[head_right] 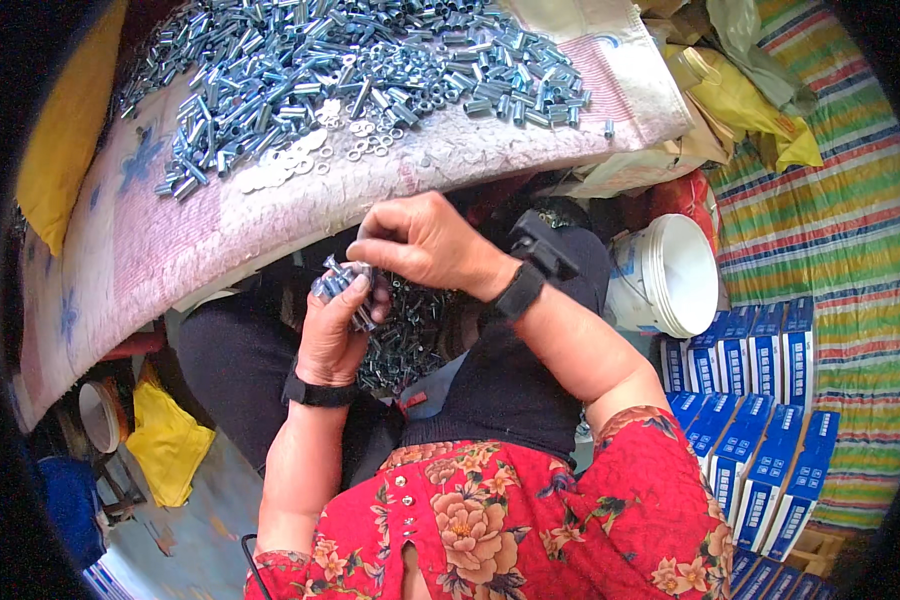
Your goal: The recorder is assembling bolts by threading nuts and washers onto them from a large pile of parts.
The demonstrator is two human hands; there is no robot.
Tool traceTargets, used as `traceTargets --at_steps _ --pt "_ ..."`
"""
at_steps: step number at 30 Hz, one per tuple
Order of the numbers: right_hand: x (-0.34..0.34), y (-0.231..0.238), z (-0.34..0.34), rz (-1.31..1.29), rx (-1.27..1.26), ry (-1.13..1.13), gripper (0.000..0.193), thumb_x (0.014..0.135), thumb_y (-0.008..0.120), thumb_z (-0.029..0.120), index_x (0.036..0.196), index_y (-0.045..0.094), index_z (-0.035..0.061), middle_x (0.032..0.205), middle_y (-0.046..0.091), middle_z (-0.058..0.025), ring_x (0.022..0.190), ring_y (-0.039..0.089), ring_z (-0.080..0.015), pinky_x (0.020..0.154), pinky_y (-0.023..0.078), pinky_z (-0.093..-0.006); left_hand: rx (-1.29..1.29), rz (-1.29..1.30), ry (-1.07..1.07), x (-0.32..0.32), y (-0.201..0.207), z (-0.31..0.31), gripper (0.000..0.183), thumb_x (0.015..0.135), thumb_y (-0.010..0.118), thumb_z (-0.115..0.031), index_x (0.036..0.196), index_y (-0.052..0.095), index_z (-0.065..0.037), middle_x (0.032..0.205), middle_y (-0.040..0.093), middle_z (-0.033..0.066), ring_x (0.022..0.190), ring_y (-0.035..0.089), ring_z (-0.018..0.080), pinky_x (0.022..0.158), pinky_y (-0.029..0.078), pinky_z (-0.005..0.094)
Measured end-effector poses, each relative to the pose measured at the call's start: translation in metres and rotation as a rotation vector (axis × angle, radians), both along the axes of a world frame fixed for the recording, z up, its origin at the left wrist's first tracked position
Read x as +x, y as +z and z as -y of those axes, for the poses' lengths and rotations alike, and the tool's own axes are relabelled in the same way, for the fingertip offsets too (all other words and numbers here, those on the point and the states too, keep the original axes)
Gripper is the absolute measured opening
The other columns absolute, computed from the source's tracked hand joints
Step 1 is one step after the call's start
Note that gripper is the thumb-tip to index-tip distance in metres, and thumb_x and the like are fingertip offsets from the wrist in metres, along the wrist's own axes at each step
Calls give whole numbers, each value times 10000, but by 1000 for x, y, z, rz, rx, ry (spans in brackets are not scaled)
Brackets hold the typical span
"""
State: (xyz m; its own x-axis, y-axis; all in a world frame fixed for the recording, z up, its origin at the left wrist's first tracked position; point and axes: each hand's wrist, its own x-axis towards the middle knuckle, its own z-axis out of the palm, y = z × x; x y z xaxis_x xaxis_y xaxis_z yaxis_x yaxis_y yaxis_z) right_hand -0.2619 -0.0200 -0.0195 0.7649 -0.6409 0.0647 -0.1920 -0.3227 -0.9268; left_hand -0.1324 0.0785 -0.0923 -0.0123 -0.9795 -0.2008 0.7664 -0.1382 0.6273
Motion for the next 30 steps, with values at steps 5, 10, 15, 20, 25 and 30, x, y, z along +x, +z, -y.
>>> traceTargets --at_steps 5,10,15,20,25,30 --pt "-11 -6 89 -114 -823 -463 146 762 589 84 880 646 18 768 617 -124 682 595 -215 609 461 -281 12 -122 96 2 0 1 205 781 631 -124 936 580 1 709 584 66 569 525 127 538 418 241" --pt "-6 -31 114 -493 -1019 -443 180 748 584 132 907 618 54 797 581 -134 724 575 -309 626 467 -379 14 -118 83 3 -3 5 201 784 629 -128 914 584 19 687 573 61 560 516 127 537 415 243" --pt "-6 -31 117 -610 -986 -448 154 765 569 182 843 544 51 813 580 -139 747 568 -335 639 456 -424 10 -209 103 4 -1 4 175 783 621 -113 901 585 12 677 569 65 550 503 132 539 405 264" --pt "-11 -18 127 -627 -982 -290 213 758 582 189 880 531 23 742 581 -190 703 568 -350 637 450 -410 -61 -210 92 5 -4 4 163 791 607 -117 901 582 1 666 566 62 535 495 133 539 399 274" --pt "-12 19 39 27 -103 -81 136 762 571 31 893 564 -8 785 554 20 695 498 -39 614 424 -197 -37 -244 119 9 -3 0 163 788 621 -116 896 582 0 666 579 65 539 512 139 535 413 267" --pt "-8 26 -1 -41 -320 55 198 739 591 -28 935 567 -12 874 550 -34 767 515 -75 640 420 -199 -20 -150 74 8 2 -5 156 804 605 -153 911 558 -50 653 563 36 513 492 110 572 391 269"
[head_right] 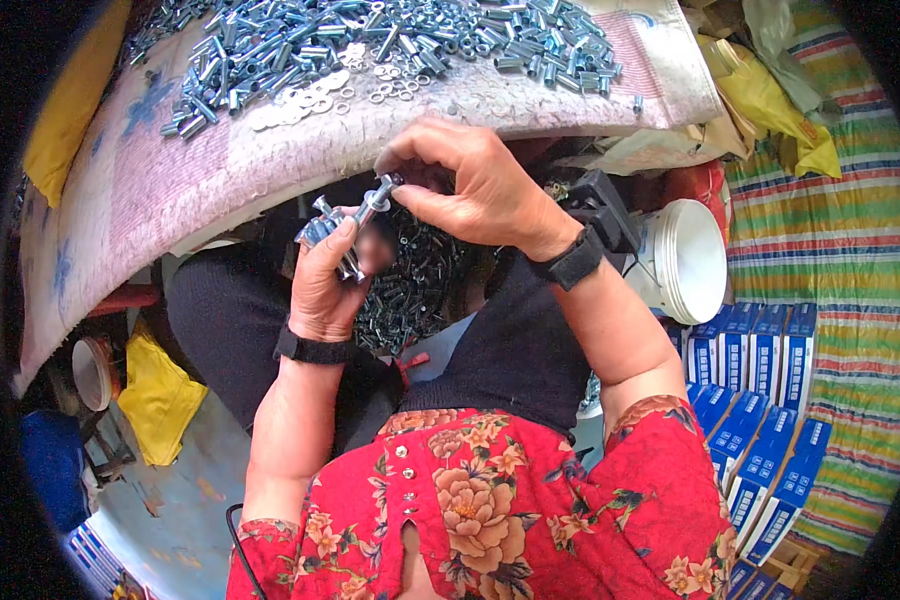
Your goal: The recorder is assembling bolts by threading nuts and washers onto them from a large pile of parts.
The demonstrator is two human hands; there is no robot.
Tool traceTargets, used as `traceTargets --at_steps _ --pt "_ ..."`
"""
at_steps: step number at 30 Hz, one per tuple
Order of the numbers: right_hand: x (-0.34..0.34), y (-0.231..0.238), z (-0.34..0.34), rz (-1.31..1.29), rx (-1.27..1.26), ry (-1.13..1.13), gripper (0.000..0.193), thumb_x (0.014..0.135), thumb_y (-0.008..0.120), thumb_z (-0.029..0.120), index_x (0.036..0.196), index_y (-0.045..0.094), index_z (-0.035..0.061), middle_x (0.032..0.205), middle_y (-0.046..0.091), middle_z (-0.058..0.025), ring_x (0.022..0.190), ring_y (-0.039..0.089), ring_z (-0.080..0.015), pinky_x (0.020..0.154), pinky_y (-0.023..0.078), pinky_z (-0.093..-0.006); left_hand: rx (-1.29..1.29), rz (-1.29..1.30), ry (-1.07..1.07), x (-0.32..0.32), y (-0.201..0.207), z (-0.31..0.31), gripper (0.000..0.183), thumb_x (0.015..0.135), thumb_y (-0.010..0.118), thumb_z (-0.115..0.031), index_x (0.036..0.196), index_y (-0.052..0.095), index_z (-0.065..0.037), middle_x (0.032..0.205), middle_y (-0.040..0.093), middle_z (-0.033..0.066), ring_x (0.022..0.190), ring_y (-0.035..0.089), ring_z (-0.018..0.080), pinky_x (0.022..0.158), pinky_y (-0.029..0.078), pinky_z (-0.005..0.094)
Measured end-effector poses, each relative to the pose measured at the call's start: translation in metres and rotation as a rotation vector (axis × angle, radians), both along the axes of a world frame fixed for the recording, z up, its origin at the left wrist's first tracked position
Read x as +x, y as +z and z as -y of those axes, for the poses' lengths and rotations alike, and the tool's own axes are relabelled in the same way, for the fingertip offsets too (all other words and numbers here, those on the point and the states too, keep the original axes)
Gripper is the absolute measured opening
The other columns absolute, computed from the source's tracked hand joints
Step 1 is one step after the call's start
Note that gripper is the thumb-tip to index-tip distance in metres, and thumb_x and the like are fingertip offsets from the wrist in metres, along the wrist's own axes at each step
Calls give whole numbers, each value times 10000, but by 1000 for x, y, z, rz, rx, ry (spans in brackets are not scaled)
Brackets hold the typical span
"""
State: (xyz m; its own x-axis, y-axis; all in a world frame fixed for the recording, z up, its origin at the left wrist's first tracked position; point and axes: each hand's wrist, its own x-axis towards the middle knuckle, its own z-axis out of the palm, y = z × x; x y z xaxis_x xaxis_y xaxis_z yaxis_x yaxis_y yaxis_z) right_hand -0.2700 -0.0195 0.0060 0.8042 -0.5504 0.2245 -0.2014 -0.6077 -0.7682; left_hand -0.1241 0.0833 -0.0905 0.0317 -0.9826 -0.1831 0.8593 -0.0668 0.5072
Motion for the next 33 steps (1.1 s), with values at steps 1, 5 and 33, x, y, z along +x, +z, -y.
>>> traceTargets --at_steps 1,5,33 --pt "2 2 -2 -31 -52 22 194 728 598 -34 919 575 -6 884 548 -44 759 515 -86 635 418 -206 -2 -12 3 0 0 -1 158 803 607 -155 910 557 -49 650 562 36 513 493 109 571 392 269" --pt "2 -4 1 39 -202 94 197 717 605 -35 909 582 7 874 548 -53 736 508 -98 621 411 -215 -62 6 -22 0 0 -1 163 798 612 -161 903 558 -48 640 559 33 513 495 107 576 396 272" --pt "2 -13 -12 36 -235 -86 194 780 625 140 695 520 1 595 515 -114 494 469 -223 482 396 -280 -90 114 -65 -1 0 -5 188 774 617 -189 839 542 -29 602 534 31 479 465 101 570 374 284"
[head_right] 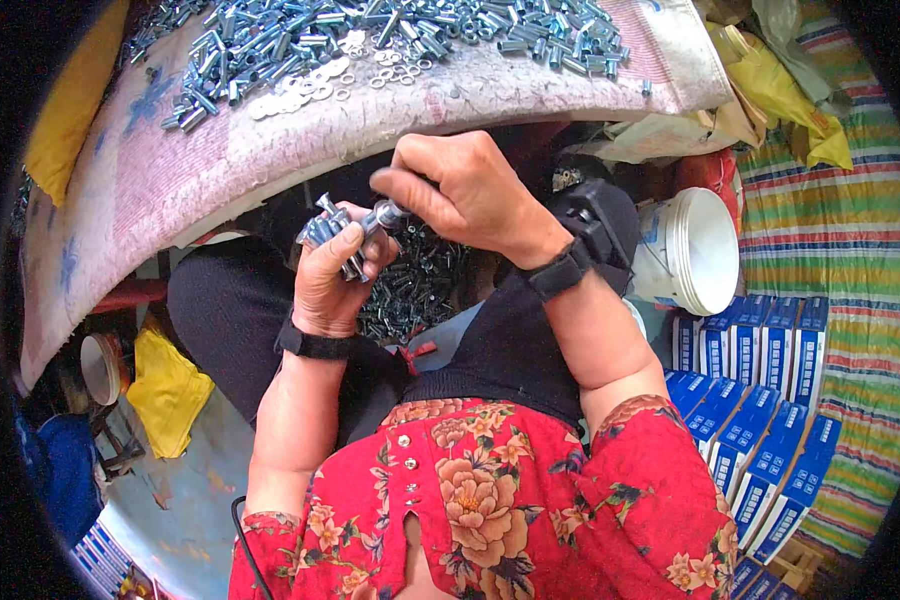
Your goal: The recorder is assembling bolts by threading nuts and washers onto them from a large pile of parts.
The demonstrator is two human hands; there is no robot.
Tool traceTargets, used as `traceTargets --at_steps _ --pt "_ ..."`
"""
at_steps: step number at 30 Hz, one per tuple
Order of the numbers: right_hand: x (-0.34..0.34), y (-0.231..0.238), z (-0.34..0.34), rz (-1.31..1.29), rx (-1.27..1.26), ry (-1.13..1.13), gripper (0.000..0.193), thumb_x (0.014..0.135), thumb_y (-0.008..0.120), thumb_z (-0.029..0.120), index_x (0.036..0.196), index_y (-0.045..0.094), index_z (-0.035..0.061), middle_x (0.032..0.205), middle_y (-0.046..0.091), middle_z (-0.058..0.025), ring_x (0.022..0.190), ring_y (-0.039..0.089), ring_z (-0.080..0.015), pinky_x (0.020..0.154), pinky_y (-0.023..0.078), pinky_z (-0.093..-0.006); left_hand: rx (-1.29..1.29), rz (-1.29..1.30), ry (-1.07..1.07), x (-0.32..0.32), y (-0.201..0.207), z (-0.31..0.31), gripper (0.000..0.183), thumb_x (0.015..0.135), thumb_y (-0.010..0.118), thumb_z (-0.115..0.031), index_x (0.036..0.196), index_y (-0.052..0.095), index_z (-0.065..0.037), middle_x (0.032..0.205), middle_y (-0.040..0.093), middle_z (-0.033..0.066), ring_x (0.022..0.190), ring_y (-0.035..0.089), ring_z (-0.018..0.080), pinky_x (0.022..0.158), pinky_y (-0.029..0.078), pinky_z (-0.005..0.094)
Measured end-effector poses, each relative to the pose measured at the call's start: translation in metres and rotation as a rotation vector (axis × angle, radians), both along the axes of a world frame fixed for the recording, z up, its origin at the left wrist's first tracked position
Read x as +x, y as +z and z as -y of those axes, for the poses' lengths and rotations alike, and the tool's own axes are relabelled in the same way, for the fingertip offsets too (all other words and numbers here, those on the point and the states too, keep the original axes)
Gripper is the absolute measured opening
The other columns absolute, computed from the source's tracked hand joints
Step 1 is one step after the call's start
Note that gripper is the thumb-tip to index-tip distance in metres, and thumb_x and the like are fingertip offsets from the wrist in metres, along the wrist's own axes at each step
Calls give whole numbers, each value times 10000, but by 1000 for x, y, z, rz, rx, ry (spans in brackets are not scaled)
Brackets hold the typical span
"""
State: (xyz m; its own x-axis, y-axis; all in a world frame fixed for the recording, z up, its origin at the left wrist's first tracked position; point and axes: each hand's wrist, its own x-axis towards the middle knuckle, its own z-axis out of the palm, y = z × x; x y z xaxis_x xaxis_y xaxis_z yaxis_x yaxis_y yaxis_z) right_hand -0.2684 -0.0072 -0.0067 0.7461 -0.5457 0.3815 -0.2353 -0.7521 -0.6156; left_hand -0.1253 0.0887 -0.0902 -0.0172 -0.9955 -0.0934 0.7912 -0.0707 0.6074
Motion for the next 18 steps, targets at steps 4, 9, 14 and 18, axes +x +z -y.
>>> traceTargets --at_steps 4,9,14,18 --pt "7 -28 21 464 449 -117 397 906 414 405 875 537 29 758 539 -34 691 498 -127 617 396 -246 -24 11 16 -5 5 -1 200 770 618 -195 841 546 -22 600 529 29 473 454 98 552 364 289" --pt "40 -32 -61 413 169 -113 614 914 305 459 1270 296 -41 1276 391 -164 1218 336 -248 1027 210 -336 94 -223 197 -6 5 9 128 777 600 -69 882 575 1 712 585 77 562 525 137 565 436 264" --pt "6 3 -73 328 539 149 353 893 459 253 1087 499 -40 779 564 -87 553 528 -100 494 434 -212 118 -296 209 5 1 9 136 792 606 -100 879 572 -1 690 574 86 560 517 157 571 412 287" --pt "6 -5 -22 212 326 -117 253 795 572 49 1044 568 3 756 596 -67 678 559 -88 587 445 -233 31 -340 85 3 4 8 141 803 594 -119 881 575 -3 678 580 76 538 514 142 573 417 281"
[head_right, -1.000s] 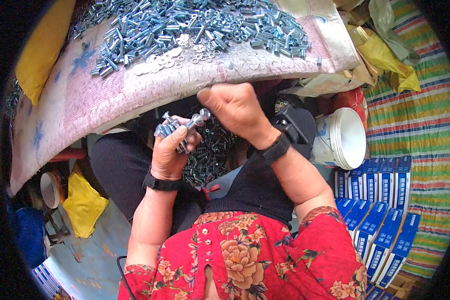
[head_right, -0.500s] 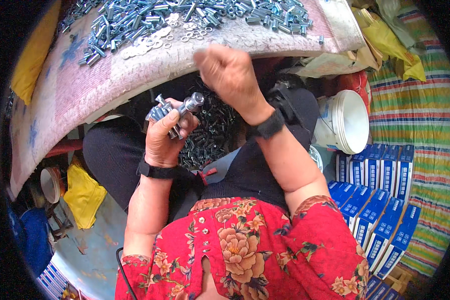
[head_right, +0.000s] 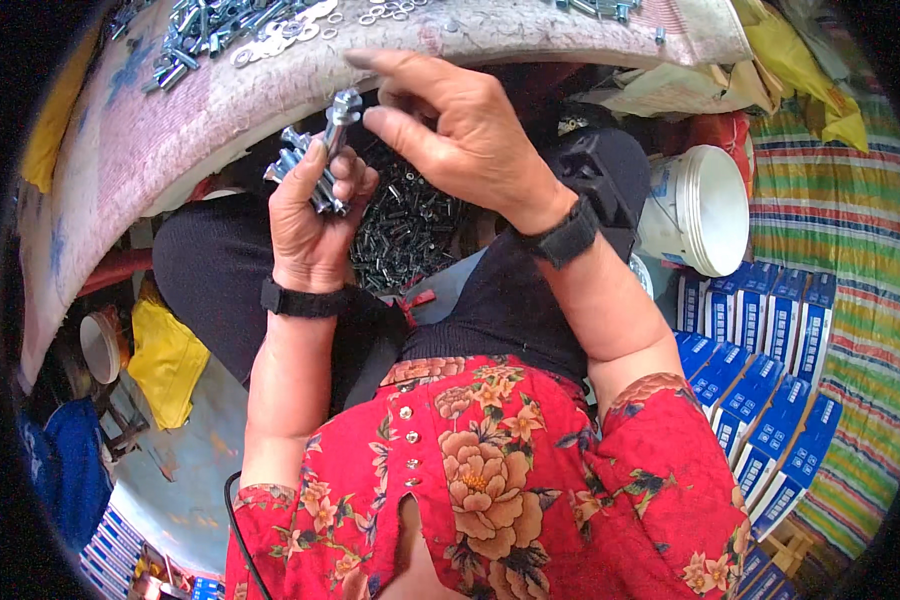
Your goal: The recorder is assembling bolts by threading nuts and washers onto them from a large pile of parts.
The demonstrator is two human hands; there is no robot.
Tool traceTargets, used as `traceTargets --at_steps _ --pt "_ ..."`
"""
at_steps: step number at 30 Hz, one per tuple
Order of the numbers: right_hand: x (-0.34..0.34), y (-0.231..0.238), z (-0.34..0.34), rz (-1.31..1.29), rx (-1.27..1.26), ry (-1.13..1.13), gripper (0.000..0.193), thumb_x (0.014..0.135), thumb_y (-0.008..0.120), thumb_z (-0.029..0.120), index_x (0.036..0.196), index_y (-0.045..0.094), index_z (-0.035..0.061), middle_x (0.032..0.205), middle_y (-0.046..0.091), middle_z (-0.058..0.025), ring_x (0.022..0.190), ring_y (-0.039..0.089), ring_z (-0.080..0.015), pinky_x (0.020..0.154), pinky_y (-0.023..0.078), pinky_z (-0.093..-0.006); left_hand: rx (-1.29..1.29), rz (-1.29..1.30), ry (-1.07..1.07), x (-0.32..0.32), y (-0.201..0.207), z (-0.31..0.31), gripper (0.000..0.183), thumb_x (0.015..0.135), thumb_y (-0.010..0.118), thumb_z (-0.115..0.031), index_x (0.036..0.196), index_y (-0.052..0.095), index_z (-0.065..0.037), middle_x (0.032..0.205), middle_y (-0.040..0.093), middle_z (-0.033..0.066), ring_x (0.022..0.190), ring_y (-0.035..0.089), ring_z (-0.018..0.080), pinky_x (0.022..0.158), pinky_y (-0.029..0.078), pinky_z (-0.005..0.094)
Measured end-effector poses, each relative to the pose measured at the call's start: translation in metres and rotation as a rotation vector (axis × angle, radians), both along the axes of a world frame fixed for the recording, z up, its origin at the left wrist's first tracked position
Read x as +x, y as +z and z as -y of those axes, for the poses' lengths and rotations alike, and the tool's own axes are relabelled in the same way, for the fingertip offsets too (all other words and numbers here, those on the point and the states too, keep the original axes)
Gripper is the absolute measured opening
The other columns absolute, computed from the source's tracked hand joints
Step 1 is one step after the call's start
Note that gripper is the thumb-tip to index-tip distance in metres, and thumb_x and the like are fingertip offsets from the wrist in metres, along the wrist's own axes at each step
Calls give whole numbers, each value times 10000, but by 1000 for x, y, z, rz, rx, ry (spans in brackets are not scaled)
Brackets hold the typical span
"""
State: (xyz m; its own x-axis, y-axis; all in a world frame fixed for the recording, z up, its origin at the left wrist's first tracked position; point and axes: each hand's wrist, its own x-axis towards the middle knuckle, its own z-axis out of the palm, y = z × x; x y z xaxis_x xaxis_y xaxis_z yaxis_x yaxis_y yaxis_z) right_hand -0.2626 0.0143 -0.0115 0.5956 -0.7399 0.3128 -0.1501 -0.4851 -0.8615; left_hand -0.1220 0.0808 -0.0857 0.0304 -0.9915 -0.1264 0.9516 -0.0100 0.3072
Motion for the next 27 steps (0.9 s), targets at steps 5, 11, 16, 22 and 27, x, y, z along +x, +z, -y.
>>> traceTargets --at_steps 5,11,16,22,27 --pt "-1 -2 9 -117 -315 130 178 748 618 69 910 577 10 784 588 -139 706 599 -273 611 467 -306 58 153 -45 -4 -3 -9 152 812 575 -159 881 553 -24 641 557 29 495 471 97 585 374 260" --pt "-9 -20 0 -340 -391 34 263 812 581 225 639 576 27 485 461 -92 436 513 -213 413 363 -336 95 447 -42 -1 1 -19 191 771 622 -141 897 576 -5 632 553 37 503 493 105 526 413 240" --pt "-25 -46 7 -175 152 -159 493 859 555 333 518 475 -14 467 299 19 486 293 -34 386 254 -262 74 542 -92 2 -2 -14 368 759 644 -106 1080 523 26 644 538 19 514 490 90 474 394 204" --pt "-6 -27 4 -30 382 33 217 824 608 210 804 623 -6 648 549 24 588 480 -33 514 395 -195 4 602 -157 5 9 -9 456 711 694 -60 1120 505 8 670 548 1 531 502 71 474 412 199" --pt "9 -41 3 25 466 216 152 803 619 127 787 618 -23 678 605 -32 618 543 -62 540 445 -217 -43 634 -198 4 3 -5 297 704 693 -64 969 565 -26 683 562 -5 551 513 61 480 412 183"
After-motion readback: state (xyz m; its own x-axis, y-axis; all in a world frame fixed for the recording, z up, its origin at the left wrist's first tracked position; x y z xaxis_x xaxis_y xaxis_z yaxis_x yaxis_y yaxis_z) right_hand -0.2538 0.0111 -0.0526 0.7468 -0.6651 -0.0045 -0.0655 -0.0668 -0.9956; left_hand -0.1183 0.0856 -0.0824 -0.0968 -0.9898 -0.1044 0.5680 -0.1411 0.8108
